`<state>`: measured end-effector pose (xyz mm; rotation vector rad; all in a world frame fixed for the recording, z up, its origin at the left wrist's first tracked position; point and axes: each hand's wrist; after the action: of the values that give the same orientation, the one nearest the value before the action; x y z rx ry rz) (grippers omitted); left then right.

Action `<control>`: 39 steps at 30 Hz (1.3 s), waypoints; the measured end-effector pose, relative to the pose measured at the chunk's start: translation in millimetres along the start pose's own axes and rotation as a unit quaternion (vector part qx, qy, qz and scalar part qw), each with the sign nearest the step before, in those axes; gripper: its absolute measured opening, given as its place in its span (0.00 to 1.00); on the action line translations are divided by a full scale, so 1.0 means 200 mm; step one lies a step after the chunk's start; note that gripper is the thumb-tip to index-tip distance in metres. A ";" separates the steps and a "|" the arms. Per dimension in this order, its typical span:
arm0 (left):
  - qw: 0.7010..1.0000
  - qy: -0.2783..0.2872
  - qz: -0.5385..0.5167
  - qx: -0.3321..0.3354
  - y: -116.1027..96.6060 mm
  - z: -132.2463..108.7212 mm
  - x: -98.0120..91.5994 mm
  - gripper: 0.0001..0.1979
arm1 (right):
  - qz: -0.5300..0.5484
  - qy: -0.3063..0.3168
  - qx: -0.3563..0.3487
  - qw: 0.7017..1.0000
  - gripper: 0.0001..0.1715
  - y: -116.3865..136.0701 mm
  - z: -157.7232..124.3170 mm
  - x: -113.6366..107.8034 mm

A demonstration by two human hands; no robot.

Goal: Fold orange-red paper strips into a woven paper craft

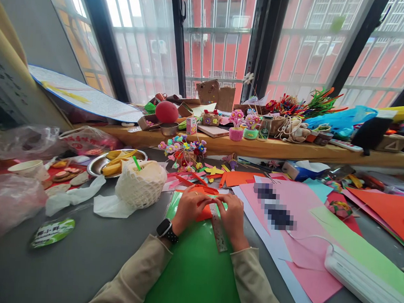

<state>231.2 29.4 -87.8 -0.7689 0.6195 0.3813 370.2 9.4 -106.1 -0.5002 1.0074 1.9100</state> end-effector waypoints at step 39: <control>0.955 0.013 -0.263 -0.135 0.02 0.01 -0.04 0.14 | 0.349 0.000 0.265 0.899 0.18 -0.07 0.03 -0.03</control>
<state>224.1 32.8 -83.1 -1.1656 0.3673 -0.0377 384.9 15.1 -104.3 0.2215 1.8051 2.0885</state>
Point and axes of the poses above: each hand's wrist, its own z-axis towards the middle knuckle, its own x-axis out of the palm, y = z × x, and after that the axes turned 10 degrees about -z, right-handed
